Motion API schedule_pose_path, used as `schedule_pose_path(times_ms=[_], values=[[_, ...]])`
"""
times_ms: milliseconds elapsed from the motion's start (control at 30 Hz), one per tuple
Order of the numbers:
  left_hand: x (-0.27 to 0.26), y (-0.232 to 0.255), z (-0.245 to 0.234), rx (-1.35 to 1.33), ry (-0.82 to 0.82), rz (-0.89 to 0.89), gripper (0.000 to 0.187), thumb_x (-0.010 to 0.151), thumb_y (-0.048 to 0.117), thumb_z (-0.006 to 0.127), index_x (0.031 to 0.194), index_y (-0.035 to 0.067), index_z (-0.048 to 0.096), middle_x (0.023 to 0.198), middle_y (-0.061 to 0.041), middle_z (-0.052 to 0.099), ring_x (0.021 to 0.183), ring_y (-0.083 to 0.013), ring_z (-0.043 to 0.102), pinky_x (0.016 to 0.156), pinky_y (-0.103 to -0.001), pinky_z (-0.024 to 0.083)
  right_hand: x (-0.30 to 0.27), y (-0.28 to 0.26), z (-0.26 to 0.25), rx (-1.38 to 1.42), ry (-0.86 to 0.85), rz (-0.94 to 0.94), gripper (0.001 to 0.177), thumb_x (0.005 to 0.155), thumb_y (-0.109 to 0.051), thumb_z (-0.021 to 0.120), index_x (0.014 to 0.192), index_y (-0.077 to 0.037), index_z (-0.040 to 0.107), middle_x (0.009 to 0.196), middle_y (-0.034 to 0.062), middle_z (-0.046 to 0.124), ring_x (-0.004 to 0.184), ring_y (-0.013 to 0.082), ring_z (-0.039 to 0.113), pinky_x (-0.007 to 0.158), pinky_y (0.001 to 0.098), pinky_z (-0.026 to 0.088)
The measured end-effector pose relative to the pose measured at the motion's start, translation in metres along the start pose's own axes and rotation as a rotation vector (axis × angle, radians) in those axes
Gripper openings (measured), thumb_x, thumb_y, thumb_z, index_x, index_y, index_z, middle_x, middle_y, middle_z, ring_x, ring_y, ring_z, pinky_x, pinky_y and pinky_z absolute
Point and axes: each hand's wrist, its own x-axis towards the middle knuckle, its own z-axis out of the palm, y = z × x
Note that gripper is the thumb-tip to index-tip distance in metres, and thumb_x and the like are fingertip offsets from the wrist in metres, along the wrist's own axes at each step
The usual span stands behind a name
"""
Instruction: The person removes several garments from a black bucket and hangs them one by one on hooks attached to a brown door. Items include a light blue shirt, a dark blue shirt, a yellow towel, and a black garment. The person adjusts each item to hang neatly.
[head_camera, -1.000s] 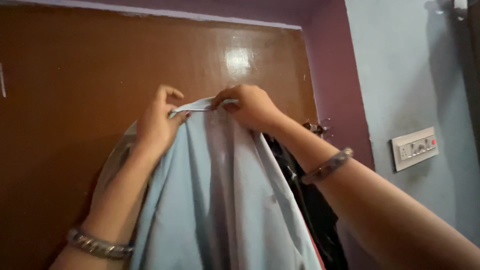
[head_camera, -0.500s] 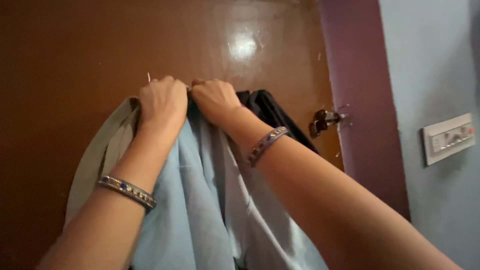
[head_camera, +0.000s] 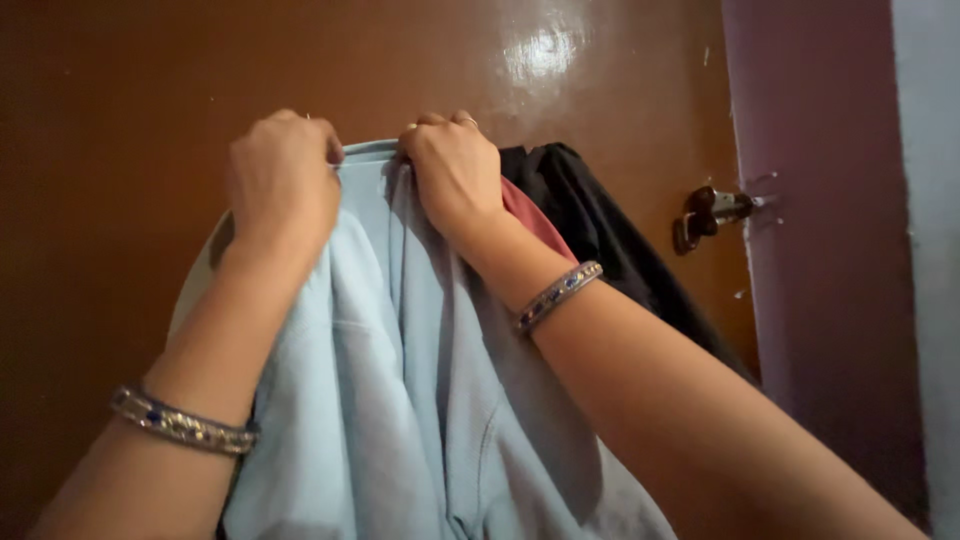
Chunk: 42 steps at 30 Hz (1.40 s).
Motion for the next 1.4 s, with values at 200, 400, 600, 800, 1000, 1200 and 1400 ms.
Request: schedule_pose_path(times_ms=[200, 400, 600, 800, 1000, 1200, 1400], values=[[0.007, 0.038, 0.030, 0.359, -0.097, 0.128, 0.015, 0.084, 0.008, 0.065, 0.087, 0.007, 0.080, 0.107, -0.011, 0.073, 0.108, -0.0331, 0.064, 0.081, -0.042, 0.056, 0.003, -0.001, 0.014, -0.274, 0.011, -0.115, 0.010, 0.079, -0.016, 0.067, 0.080, -0.013, 0.077, 0.091, 0.0031, 0.074, 0.106, 0.0284, 0.062, 0.076, 0.0419, 0.050], [0.001, 0.036, 0.029, 0.496, -0.343, 0.212, 0.025, 0.090, 0.016, 0.058, 0.092, 0.015, 0.083, 0.106, -0.002, 0.076, 0.121, -0.0281, 0.055, 0.101, -0.049, 0.038, -0.005, -0.010, 0.004, -0.319, -0.139, -0.017, 0.014, 0.084, -0.021, 0.065, 0.080, -0.016, 0.078, 0.087, 0.0033, 0.076, 0.111, 0.0262, 0.060, 0.087, 0.0463, 0.041], [-0.029, 0.041, 0.033, 0.564, -0.181, 0.347, 0.027, 0.094, 0.021, 0.056, 0.093, 0.021, 0.083, 0.112, 0.002, 0.075, 0.129, -0.0230, 0.053, 0.113, -0.049, 0.032, -0.036, -0.014, -0.014, -0.158, -0.133, 0.080, 0.019, 0.083, -0.018, 0.061, 0.088, -0.013, 0.078, 0.104, 0.0032, 0.075, 0.117, 0.0277, 0.059, 0.095, 0.0540, 0.041], [-0.054, 0.058, 0.024, 0.629, -0.169, 0.387, 0.027, 0.091, 0.022, 0.056, 0.099, 0.012, 0.080, 0.110, -0.004, 0.070, 0.118, -0.0239, 0.055, 0.102, -0.041, 0.038, -0.067, -0.027, -0.025, -0.194, 0.083, -0.012, 0.028, 0.082, -0.021, 0.059, 0.100, -0.006, 0.075, 0.121, 0.0076, 0.071, 0.127, 0.0310, 0.057, 0.103, 0.0520, 0.042], [-0.071, 0.063, 0.022, 0.313, -0.232, 0.376, 0.024, 0.086, 0.006, 0.060, 0.107, 0.000, 0.069, 0.101, -0.014, 0.069, 0.095, -0.0294, 0.063, 0.087, -0.035, 0.050, -0.085, -0.030, -0.054, -0.033, -0.149, 0.054, 0.022, 0.087, -0.014, 0.060, 0.104, -0.006, 0.073, 0.115, 0.0046, 0.071, 0.112, 0.0258, 0.062, 0.095, 0.0411, 0.046], [-0.073, 0.079, -0.007, 0.115, -0.374, 0.171, 0.028, 0.085, 0.006, 0.064, 0.111, -0.003, 0.063, 0.097, -0.024, 0.073, 0.095, -0.0388, 0.068, 0.088, -0.046, 0.054, -0.092, -0.030, -0.080, 0.085, -0.110, 0.011, 0.029, 0.078, -0.013, 0.065, 0.105, -0.006, 0.073, 0.113, 0.0041, 0.072, 0.101, 0.0281, 0.063, 0.085, 0.0420, 0.046], [-0.033, 0.071, -0.019, -0.065, -0.402, -0.082, 0.024, 0.098, 0.018, 0.060, 0.118, 0.005, 0.064, 0.104, -0.027, 0.071, 0.103, -0.0449, 0.067, 0.094, -0.053, 0.051, -0.071, -0.026, -0.094, 0.208, -0.167, 0.219, 0.024, 0.090, -0.024, 0.066, 0.108, -0.010, 0.073, 0.112, 0.0081, 0.069, 0.104, 0.0304, 0.065, 0.092, 0.0413, 0.050]])
